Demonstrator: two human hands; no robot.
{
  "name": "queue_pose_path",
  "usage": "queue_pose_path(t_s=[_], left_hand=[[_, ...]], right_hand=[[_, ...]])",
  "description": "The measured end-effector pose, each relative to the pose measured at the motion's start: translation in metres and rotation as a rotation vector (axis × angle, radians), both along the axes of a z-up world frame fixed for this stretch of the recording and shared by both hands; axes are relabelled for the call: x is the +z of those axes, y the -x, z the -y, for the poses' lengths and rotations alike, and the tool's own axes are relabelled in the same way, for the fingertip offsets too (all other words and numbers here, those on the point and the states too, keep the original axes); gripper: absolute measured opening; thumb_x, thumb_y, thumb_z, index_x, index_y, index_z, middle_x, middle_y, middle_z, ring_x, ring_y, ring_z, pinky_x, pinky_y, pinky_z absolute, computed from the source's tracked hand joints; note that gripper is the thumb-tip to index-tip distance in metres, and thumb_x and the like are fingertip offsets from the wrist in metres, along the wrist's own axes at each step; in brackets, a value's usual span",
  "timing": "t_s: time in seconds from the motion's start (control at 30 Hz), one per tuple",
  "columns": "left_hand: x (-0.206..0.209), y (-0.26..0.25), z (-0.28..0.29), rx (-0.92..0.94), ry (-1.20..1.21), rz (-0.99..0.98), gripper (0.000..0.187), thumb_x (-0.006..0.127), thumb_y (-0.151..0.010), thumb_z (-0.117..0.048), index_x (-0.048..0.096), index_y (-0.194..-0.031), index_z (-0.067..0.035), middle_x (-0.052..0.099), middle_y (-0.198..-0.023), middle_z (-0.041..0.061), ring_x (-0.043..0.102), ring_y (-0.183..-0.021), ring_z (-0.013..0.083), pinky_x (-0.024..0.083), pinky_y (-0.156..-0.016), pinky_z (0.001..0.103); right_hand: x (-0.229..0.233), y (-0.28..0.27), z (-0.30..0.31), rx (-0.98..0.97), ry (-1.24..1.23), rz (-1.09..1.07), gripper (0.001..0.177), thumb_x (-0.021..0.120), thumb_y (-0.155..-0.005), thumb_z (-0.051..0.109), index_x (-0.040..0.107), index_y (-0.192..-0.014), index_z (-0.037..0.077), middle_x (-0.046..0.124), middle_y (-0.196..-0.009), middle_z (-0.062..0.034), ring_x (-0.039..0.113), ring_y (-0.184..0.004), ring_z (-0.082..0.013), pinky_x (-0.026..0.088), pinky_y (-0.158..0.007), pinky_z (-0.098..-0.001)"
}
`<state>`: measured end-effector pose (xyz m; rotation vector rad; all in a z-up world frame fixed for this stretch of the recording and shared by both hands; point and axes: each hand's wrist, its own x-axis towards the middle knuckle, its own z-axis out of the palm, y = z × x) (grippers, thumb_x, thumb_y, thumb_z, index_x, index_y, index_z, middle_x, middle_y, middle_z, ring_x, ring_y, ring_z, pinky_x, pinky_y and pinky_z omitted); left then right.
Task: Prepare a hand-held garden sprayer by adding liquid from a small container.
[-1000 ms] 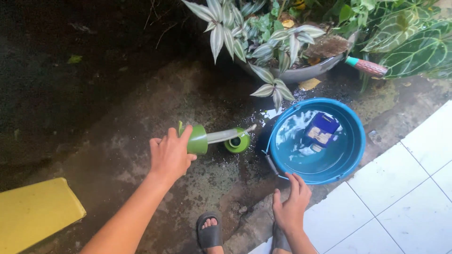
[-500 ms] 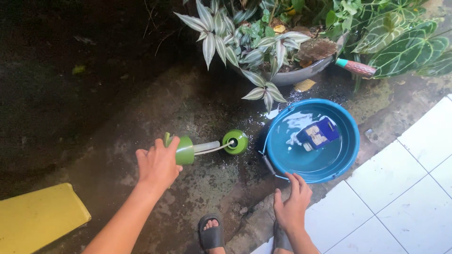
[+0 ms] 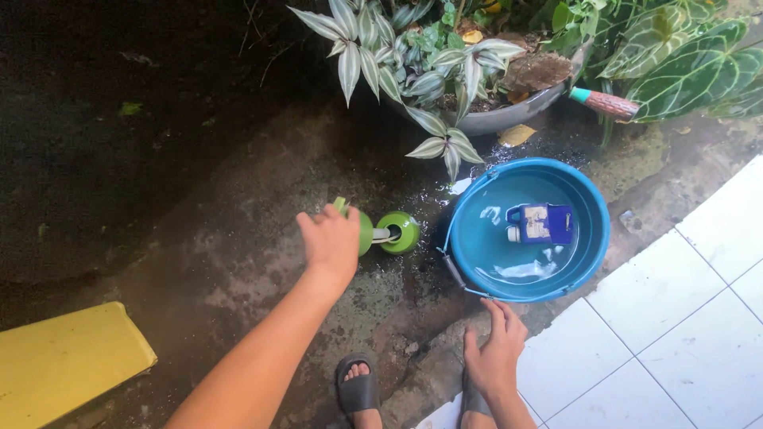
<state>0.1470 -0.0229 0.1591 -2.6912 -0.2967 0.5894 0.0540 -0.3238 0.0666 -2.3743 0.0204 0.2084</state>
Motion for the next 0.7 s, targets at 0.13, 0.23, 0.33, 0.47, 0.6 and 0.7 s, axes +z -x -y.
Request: queue_pose_path(t_s=[0.13,0.23,0.33,0.47,0.6,0.7], left_hand=[[0.002,-0.012,0.017,-0.050,-0.029,0.015,0.044,0.072,-0.080,-0.019,0.064,-0.123,-0.017,0.068,-0.103,0.011,0.071,-0.085,0.0268,0.041,-0.083,0.048],[-0.013,-0.018,0.028,-0.073,-0.046,0.012,0.031,0.067,-0.087,-0.017,0.067,-0.118,-0.014,0.070,-0.099,0.010,0.072,-0.079,0.0251,0.043,-0.077,0.047],[-0.014,-0.025,0.036,-0.063,-0.059,-0.085,0.031,0.066,-0.087,-0.018,0.067,-0.117,-0.009,0.071,-0.100,0.011,0.072,-0.076,0.0228,0.045,-0.071,0.047],[-0.055,-0.030,0.041,-0.058,-0.014,-0.116,0.028,0.065,-0.090,-0.018,0.068,-0.116,-0.009,0.073,-0.101,0.008,0.071,-0.083,0.0214,0.048,-0.072,0.046],[-0.092,-0.039,0.050,-0.042,0.060,-0.068,0.026,0.065,-0.091,-0.019,0.070,-0.115,-0.010,0.073,-0.106,0.006,0.071,-0.097,0.0196,0.050,-0.082,0.046],[-0.123,-0.039,0.054,0.025,0.123,-0.060,0.033,0.067,-0.091,-0.018,0.067,-0.122,-0.010,0.072,-0.112,0.009,0.072,-0.098,0.0199,0.051,-0.085,0.045]], right_hand=[[-0.002,0.000,0.002,0.006,0.021,-0.041,0.061,0.073,-0.073,0.010,0.059,-0.132,0.014,0.052,-0.139,-0.0129,0.041,-0.132,-0.0365,0.033,-0.111,-0.0482],[0.003,-0.005,0.002,0.024,0.021,-0.044,0.061,0.073,-0.072,0.010,0.059,-0.132,0.014,0.052,-0.138,-0.0123,0.041,-0.132,-0.0359,0.032,-0.113,-0.0489],[0.005,-0.008,0.004,0.018,0.004,-0.038,0.060,0.073,-0.073,0.011,0.059,-0.132,0.014,0.052,-0.138,-0.0132,0.041,-0.132,-0.0360,0.032,-0.112,-0.0486],[0.005,-0.016,0.001,0.026,0.011,-0.052,0.060,0.074,-0.073,0.011,0.059,-0.131,0.013,0.053,-0.139,-0.0122,0.042,-0.133,-0.0354,0.032,-0.112,-0.0492],[0.012,-0.025,-0.017,0.063,-0.025,-0.004,0.056,0.074,-0.075,0.011,0.061,-0.129,0.013,0.054,-0.138,-0.0134,0.044,-0.130,-0.0369,0.034,-0.112,-0.0489],[0.020,-0.036,-0.035,0.104,-0.073,0.042,0.053,0.073,-0.076,0.010,0.061,-0.128,0.011,0.054,-0.136,-0.0160,0.045,-0.129,-0.0380,0.035,-0.111,-0.0489]])
